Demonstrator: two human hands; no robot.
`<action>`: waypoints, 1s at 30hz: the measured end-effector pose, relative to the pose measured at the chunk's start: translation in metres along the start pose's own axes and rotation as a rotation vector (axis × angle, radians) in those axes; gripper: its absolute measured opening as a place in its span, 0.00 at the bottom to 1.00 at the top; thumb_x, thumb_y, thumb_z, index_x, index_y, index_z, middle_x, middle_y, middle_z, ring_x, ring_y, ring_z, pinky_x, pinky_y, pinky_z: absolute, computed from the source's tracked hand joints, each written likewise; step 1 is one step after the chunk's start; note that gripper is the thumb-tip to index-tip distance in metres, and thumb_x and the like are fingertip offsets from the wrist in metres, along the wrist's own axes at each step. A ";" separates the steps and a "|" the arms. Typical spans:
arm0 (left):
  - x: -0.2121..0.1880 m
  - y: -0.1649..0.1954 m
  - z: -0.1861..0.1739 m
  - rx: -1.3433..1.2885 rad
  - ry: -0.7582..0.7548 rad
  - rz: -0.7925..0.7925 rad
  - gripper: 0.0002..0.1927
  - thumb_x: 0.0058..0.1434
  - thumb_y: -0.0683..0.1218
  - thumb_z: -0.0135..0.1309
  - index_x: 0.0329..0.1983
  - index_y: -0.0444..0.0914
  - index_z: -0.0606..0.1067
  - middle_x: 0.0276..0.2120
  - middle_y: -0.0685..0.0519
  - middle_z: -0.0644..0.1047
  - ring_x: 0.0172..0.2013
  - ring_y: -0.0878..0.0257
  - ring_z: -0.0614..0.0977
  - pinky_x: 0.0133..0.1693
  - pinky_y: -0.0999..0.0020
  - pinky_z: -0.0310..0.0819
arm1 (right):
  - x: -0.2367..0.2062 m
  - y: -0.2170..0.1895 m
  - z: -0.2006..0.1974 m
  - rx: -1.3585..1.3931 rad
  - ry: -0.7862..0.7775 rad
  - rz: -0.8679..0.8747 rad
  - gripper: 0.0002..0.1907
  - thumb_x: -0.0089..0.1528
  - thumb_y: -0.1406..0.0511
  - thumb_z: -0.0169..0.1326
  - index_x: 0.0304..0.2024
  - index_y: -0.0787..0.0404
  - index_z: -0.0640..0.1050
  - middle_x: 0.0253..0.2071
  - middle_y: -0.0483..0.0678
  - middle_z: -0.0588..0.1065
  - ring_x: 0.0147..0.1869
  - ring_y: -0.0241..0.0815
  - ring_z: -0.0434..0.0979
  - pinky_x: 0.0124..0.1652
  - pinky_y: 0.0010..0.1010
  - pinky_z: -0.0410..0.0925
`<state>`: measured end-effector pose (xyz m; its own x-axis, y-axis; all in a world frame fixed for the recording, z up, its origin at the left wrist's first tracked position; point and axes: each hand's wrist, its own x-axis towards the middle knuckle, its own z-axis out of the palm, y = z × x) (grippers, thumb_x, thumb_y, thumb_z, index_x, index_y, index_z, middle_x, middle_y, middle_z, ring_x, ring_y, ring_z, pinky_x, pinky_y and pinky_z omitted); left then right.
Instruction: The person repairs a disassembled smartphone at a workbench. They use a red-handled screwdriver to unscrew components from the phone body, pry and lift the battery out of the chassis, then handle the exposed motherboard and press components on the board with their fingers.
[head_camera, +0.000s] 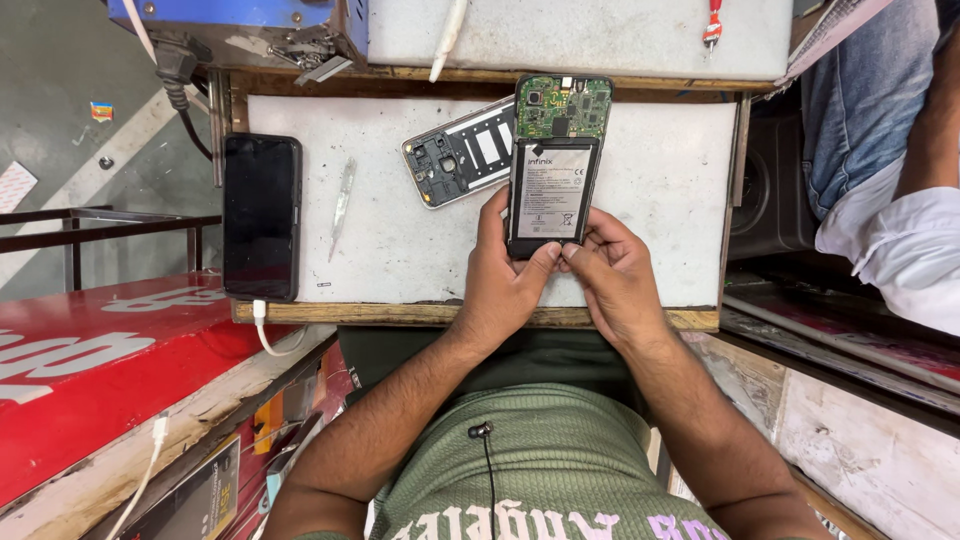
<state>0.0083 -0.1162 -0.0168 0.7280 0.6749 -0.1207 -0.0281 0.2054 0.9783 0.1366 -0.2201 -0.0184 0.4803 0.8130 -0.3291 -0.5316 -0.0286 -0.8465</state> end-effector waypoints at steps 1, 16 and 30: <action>0.000 -0.001 0.000 0.015 -0.004 0.003 0.35 0.69 0.38 0.53 0.74 0.34 0.50 0.58 0.40 0.73 0.56 0.57 0.82 0.54 0.63 0.86 | 0.000 0.001 0.000 -0.006 0.004 -0.006 0.24 0.65 0.77 0.50 0.64 0.74 0.69 0.49 0.53 0.77 0.49 0.35 0.77 0.50 0.27 0.75; -0.001 -0.005 0.000 -0.045 -0.018 0.002 0.35 0.69 0.36 0.52 0.73 0.34 0.49 0.54 0.41 0.76 0.51 0.59 0.84 0.50 0.65 0.86 | 0.000 -0.001 -0.002 -0.002 -0.020 -0.011 0.22 0.65 0.76 0.50 0.62 0.73 0.72 0.43 0.52 0.76 0.42 0.36 0.76 0.44 0.28 0.74; 0.000 0.000 -0.001 0.017 -0.025 0.001 0.34 0.69 0.37 0.52 0.73 0.34 0.49 0.52 0.40 0.77 0.51 0.59 0.85 0.50 0.65 0.87 | 0.002 -0.003 -0.002 0.007 0.005 0.021 0.21 0.64 0.77 0.49 0.61 0.74 0.72 0.44 0.52 0.76 0.41 0.36 0.75 0.44 0.28 0.74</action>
<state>0.0081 -0.1156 -0.0171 0.7447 0.6573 -0.1154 -0.0175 0.1921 0.9812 0.1404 -0.2198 -0.0173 0.4726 0.8092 -0.3490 -0.5466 -0.0415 -0.8364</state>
